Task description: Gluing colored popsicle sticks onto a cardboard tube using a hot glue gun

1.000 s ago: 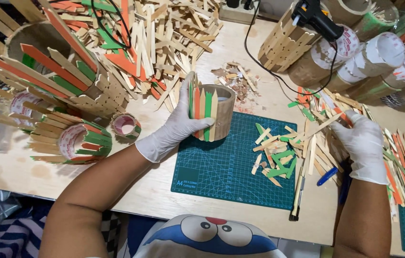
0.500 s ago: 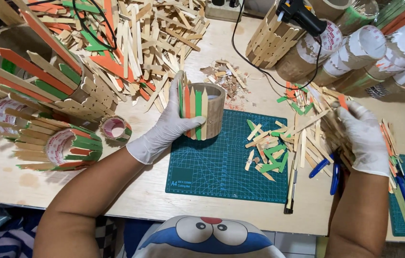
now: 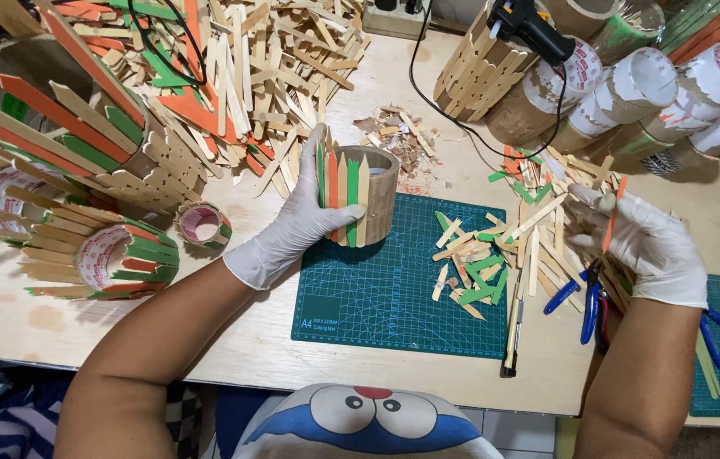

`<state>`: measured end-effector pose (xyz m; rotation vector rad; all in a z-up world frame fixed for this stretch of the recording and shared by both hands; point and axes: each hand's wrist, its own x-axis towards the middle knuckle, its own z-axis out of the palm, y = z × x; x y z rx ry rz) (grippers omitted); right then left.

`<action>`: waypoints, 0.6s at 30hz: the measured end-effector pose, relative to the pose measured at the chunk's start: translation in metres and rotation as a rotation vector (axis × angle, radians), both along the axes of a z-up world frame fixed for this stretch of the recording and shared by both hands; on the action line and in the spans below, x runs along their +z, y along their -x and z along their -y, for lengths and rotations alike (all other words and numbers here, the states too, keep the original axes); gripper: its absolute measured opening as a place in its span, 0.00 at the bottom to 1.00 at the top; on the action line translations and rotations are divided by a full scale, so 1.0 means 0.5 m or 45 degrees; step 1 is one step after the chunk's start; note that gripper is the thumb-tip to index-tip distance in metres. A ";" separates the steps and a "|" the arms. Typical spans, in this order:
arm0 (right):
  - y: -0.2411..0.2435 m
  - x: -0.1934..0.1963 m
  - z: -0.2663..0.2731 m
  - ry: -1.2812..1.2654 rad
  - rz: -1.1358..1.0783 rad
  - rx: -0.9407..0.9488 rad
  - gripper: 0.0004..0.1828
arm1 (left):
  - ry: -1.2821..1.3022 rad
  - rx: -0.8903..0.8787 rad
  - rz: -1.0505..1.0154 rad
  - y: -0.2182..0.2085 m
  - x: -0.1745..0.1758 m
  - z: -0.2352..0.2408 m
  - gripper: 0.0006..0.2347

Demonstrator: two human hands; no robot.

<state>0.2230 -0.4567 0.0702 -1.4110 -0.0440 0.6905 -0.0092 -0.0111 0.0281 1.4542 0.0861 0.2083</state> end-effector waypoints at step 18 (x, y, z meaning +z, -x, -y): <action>0.002 -0.040 -0.014 -0.133 0.275 0.020 0.35 | -0.107 0.041 0.011 0.001 0.004 0.004 0.50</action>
